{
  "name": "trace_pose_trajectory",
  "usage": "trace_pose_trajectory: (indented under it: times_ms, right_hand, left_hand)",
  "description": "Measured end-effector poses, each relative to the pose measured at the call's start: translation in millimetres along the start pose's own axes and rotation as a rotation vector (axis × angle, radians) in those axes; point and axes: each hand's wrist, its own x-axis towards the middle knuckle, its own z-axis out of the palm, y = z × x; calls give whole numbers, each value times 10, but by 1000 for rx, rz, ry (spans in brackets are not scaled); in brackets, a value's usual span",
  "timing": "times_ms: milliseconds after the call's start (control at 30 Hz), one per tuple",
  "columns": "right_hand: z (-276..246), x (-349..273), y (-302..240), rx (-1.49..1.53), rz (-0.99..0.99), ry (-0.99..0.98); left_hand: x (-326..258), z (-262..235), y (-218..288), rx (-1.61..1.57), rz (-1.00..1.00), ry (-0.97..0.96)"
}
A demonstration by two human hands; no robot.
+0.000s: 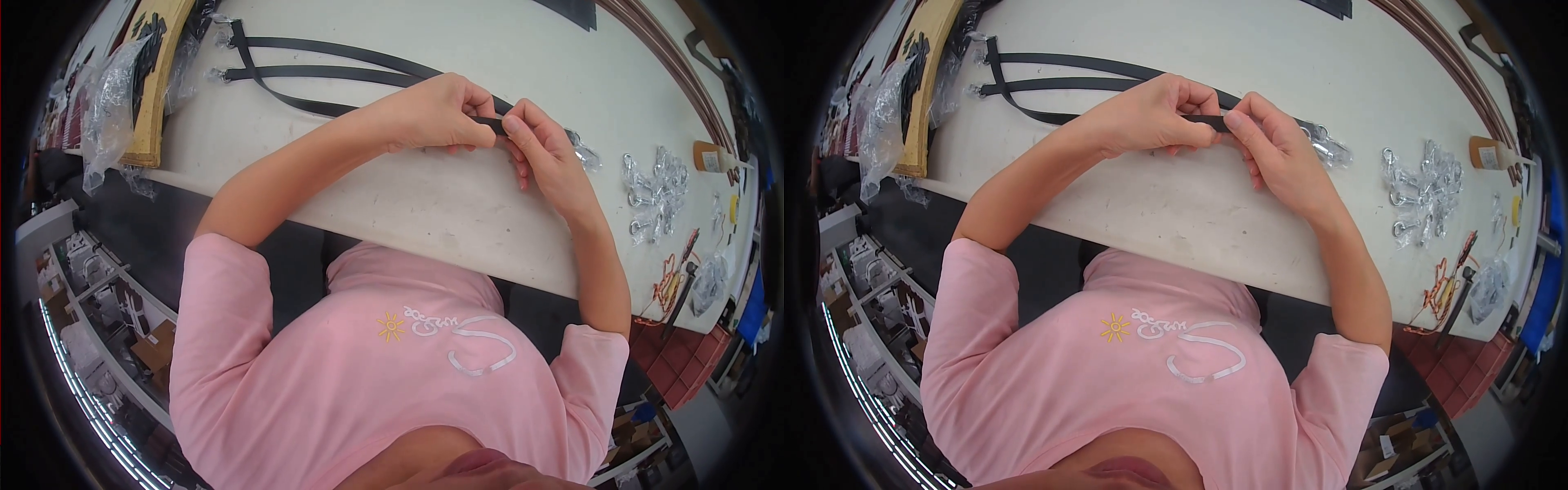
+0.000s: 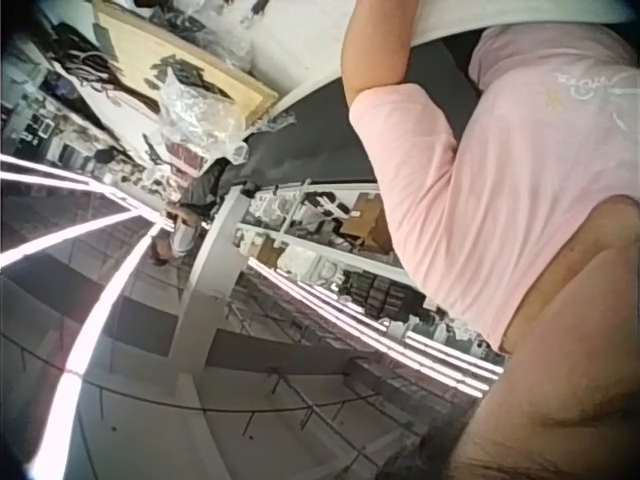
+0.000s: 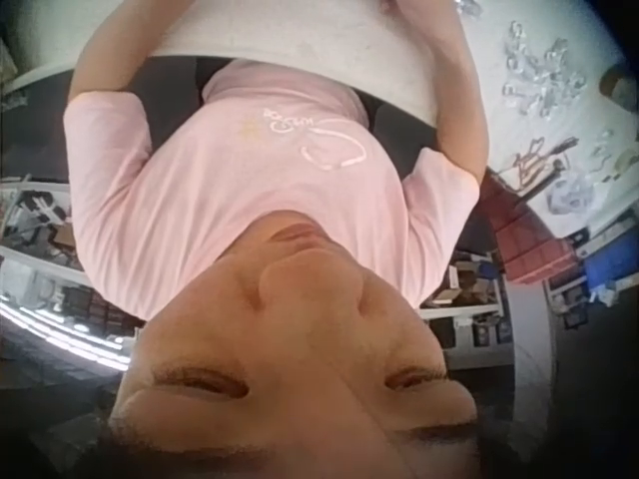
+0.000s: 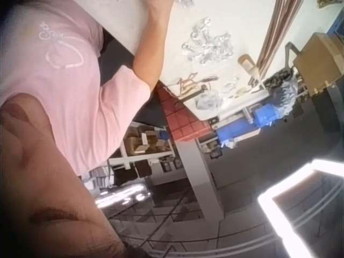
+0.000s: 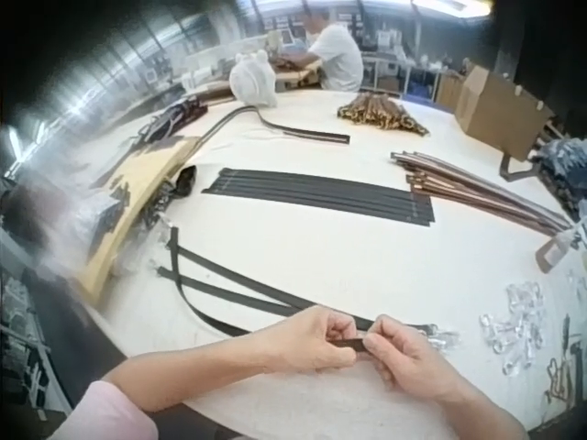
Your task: Attaching metal buckles to black leather straps.
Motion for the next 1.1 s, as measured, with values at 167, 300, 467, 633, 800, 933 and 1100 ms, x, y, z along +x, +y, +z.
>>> trace_pose_trajectory:
  times_ms: [167, 300, 467, 633, 800, 933, 1100]
  right_hand:
    - [-3, 1, -32, 16, 9, -8]
    - [2, -3, -50, 26, 18, -11]
    - [-9, -21, -79, 59, -6, -45]
    - [-58, -93, -43, 98, 40, -71]
    - [-47, -35, -79, 115, 46, -124]
    - [-70, -40, -164, 108, 92, -120]
    - [-47, -60, -215, 121, 136, -85]
  left_hand:
    - [-37, -83, 55, 2, 13, -102]
    - [-16, -150, -4, -172, 33, -145]
    - [2, -98, 18, -119, 45, -131]
    - [29, 1, -88, -165, 106, -134]
    - [13, 10, -97, -137, 208, -127]
    - [-100, -159, 54, -71, 61, -150]
    - [-171, -152, 95, 176, 182, -146]
